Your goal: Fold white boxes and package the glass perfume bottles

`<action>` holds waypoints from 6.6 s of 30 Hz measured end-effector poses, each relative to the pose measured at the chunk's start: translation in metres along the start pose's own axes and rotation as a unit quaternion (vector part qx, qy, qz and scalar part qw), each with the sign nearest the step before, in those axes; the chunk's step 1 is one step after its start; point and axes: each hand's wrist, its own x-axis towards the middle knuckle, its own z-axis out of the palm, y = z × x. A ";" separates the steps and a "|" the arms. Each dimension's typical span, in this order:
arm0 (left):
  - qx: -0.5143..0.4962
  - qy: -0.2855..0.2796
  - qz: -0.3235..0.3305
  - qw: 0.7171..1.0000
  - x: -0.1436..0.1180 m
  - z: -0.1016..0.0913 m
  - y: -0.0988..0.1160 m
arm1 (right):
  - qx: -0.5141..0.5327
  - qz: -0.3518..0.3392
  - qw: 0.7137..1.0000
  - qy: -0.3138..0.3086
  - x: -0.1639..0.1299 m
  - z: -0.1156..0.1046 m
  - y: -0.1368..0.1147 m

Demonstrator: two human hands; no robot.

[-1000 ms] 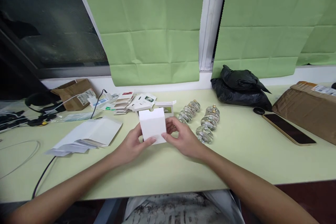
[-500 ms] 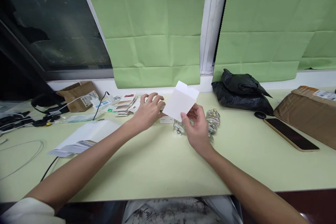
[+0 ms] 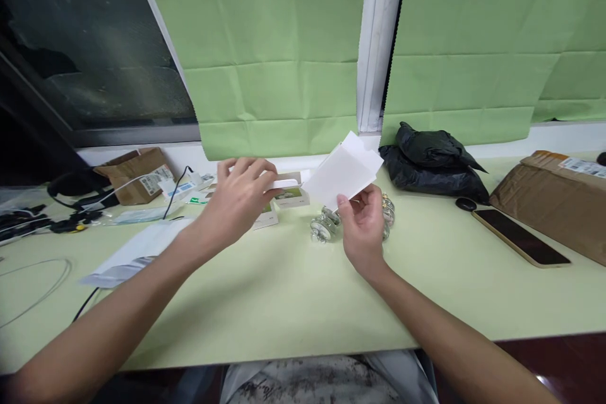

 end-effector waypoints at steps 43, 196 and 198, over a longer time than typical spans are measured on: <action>-0.403 0.188 -0.087 0.892 -0.118 0.068 0.033 | -0.014 0.085 0.954 -0.288 -0.022 0.004 -0.006; -0.433 0.137 -0.140 0.880 -0.126 0.071 -0.005 | -0.122 0.047 0.918 -0.376 -0.017 0.007 0.001; -0.376 0.220 -0.218 0.873 -0.124 0.071 -0.011 | -0.128 0.032 0.928 -0.349 -0.010 0.006 -0.004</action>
